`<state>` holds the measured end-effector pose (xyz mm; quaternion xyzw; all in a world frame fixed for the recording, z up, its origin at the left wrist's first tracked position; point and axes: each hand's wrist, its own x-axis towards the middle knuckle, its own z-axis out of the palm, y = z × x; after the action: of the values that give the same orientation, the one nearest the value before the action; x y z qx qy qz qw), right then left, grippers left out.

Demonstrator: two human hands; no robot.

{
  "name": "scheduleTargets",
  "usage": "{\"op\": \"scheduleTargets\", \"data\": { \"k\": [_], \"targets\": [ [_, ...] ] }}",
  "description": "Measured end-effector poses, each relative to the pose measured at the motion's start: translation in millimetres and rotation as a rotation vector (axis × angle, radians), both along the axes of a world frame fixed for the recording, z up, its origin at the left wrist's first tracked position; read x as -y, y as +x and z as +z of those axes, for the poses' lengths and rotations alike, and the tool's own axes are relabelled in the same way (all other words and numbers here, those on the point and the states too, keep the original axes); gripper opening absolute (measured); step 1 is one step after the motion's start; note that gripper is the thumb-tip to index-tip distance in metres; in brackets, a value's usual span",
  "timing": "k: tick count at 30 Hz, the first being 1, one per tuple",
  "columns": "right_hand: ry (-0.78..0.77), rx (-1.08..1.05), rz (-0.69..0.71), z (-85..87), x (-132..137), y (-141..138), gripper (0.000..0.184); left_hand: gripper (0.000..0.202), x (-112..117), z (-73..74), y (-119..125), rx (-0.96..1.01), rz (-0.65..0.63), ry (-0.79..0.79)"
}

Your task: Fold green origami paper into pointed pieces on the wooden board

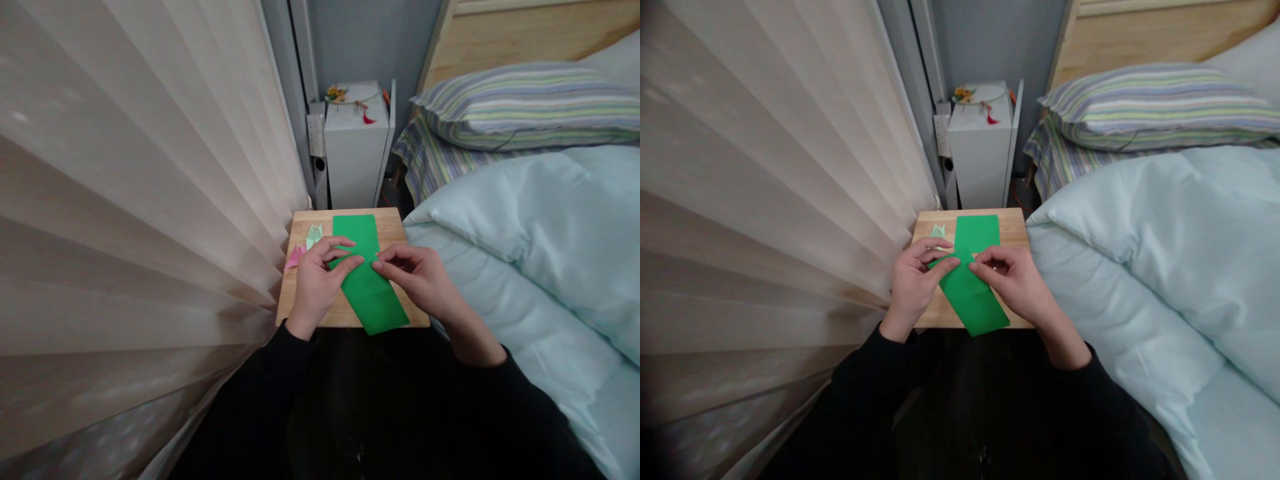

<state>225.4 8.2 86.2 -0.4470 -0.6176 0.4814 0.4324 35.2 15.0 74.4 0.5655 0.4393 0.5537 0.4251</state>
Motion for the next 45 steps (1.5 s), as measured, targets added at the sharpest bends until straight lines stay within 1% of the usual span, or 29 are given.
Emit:
{"op": "scheduleTargets", "data": {
  "k": [3, 7, 9, 11, 14, 19, 25, 34, 40, 45],
  "targets": [
    [-0.039, -0.007, 0.052, -2.1, -1, 0, 0.033, 0.013, 2, -3.4, -4, -0.052, 0.015, 0.048],
    [-0.072, -0.050, 0.085, -7.9, -3, -2, 0.031, 0.008, 2, -6.7, -8, -0.144, -0.025, 0.062],
    [-0.095, -0.071, 0.071, -10.4, -4, -3, 0.031, 0.011, 0, -7.3, -9, -0.134, -0.014, 0.047],
    [-0.121, -0.100, 0.041, -11.8, -4, -4, 0.033, 0.019, -1, -8.3, -9, -0.086, -0.001, 0.016],
    [-0.152, -0.140, -0.001, -12.8, -4, -5, 0.036, 0.029, -1, -11.7, -8, -0.039, -0.024, -0.043],
    [-0.199, -0.164, -0.013, -16.4, -6, -6, 0.039, 0.019, 2, -17.2, -8, -0.096, -0.013, -0.035],
    [-0.236, -0.170, -0.018, -20.8, -8, -9, 0.042, 0.020, 3, -20.6, -12, -0.160, 0.001, -0.061],
    [-0.222, -0.154, -0.014, -27.3, -9, -10, 0.041, 0.017, 3, -23.1, -14, -0.202, -0.007, -0.029],
    [-0.182, -0.145, -0.012, -23.8, -8, -12, 0.039, 0.016, 4, -23.0, -15, -0.210, -0.016, -0.010],
    [-0.166, -0.123, -0.035, -22.1, -8, -12, 0.040, 0.016, 6, -18.0, -13, -0.232, 0.007, 0.020]
  ]
}}
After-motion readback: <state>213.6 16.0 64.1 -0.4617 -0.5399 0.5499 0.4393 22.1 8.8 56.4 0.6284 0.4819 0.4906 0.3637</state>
